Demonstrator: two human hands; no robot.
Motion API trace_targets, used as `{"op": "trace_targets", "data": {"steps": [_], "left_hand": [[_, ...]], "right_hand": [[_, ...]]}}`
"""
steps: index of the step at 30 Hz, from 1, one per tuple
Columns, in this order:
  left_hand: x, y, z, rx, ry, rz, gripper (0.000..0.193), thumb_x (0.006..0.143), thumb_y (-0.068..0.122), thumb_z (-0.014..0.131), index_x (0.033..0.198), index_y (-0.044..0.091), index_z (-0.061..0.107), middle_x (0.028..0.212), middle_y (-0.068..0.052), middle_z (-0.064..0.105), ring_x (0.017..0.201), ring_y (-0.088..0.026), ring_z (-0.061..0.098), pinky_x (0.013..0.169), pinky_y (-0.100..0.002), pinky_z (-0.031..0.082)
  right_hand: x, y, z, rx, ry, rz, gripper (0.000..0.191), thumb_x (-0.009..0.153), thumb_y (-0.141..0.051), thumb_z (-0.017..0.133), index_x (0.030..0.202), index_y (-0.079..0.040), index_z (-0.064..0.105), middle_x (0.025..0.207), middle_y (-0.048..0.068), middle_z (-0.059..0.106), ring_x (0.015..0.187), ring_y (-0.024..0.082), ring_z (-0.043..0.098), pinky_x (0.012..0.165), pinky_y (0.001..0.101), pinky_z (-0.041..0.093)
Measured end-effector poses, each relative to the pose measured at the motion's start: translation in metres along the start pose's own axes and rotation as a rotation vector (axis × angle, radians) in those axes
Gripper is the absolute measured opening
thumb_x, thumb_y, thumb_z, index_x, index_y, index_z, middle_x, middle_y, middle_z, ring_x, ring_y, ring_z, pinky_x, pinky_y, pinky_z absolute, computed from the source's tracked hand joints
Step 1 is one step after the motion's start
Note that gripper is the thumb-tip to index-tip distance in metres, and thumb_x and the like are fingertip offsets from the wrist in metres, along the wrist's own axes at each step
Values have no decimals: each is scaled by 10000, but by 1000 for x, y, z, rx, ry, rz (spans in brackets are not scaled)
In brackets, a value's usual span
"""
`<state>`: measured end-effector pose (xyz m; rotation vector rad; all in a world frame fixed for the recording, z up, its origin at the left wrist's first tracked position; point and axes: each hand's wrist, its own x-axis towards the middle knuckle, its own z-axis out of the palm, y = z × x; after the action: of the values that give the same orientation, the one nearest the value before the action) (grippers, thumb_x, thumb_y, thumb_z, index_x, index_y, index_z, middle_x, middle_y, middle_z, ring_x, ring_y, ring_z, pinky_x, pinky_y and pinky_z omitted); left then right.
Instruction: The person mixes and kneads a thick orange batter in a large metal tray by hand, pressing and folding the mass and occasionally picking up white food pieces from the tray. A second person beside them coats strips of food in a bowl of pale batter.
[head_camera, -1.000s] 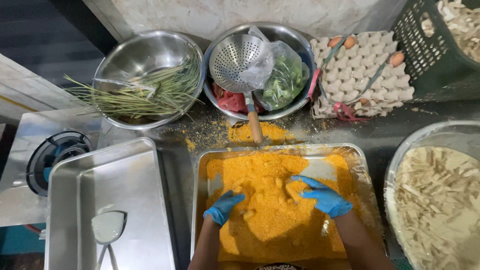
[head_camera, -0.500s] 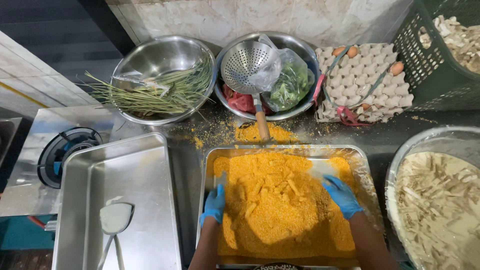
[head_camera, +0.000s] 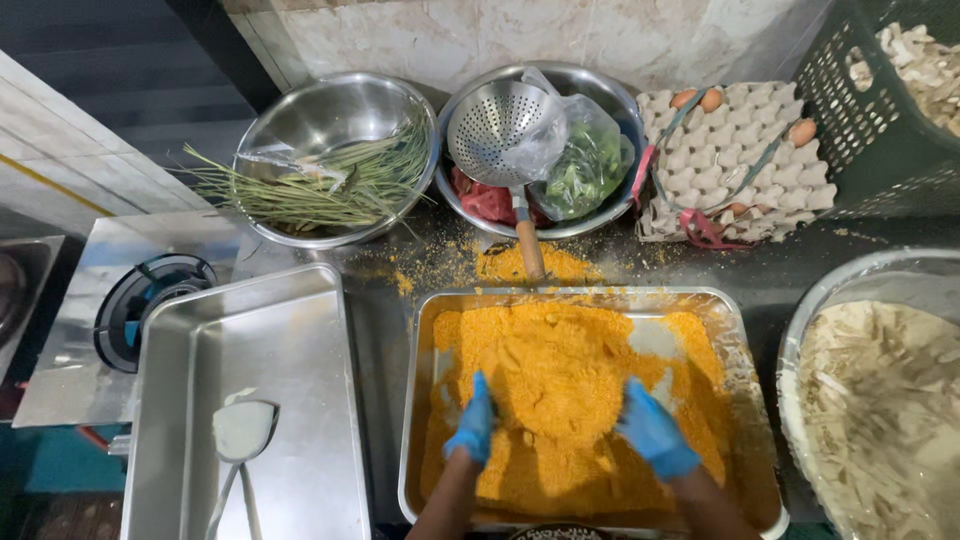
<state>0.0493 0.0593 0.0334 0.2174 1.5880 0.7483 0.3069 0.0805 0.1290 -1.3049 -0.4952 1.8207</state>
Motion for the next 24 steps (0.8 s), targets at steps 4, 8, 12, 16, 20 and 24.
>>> {"op": "trace_targets", "data": {"steps": [4, 8, 12, 16, 20, 24], "left_hand": [[-15, -37, -56, 281, 278, 221, 928, 966, 782, 329, 1400, 13, 613, 1382, -207, 665, 1276, -347, 607, 1081, -424, 459], [-17, -69, -37, 136, 74, -118, 986, 962, 806, 310, 1361, -20, 672, 1355, -275, 699, 1281, -353, 619, 1068, -408, 485], [-25, -77, 6, -490, -346, -352, 983, 894, 841, 286, 1437, 85, 602, 1416, -208, 657, 1296, -394, 600, 1082, -527, 466], [-47, -68, 29, -782, -637, -395, 1012, 852, 863, 239, 1480, 135, 555, 1442, -179, 633, 1298, -426, 591, 1085, -613, 456], [-60, -53, 45, -908, -784, -333, 990, 908, 822, 237, 1519, 92, 508, 1472, -192, 606, 1312, -425, 578, 1083, -603, 469], [-48, -34, 75, -876, -773, -324, 883, 949, 733, 258, 1532, 114, 492, 1504, -171, 584, 1354, -413, 550, 1098, -606, 450]], "right_hand": [[-24, 6, -59, -431, 255, 38, 581, 1019, -436, 492, 1420, -22, 568, 1338, 85, 665, 1170, 320, 619, 1023, 463, 475], [-30, 47, -52, -173, 159, 217, 620, 1035, -478, 510, 1341, 38, 666, 1175, 156, 766, 1132, 379, 628, 972, 484, 504], [-26, 77, -10, 242, -64, 443, 568, 963, -523, 441, 1234, -57, 621, 1082, 208, 731, 1010, 387, 688, 903, 529, 567], [-27, 82, 14, 419, -160, 338, 601, 959, -462, 414, 1299, -15, 627, 1197, 193, 731, 1084, 351, 697, 958, 503, 561], [-25, 77, 13, 428, -47, 188, 551, 1015, -460, 430, 1277, -14, 622, 1140, 213, 714, 1065, 406, 647, 924, 601, 523], [-15, 59, -7, 397, -35, -12, 510, 1010, -354, 424, 1414, -68, 547, 1336, 154, 665, 1222, 345, 599, 1047, 556, 459]]}}
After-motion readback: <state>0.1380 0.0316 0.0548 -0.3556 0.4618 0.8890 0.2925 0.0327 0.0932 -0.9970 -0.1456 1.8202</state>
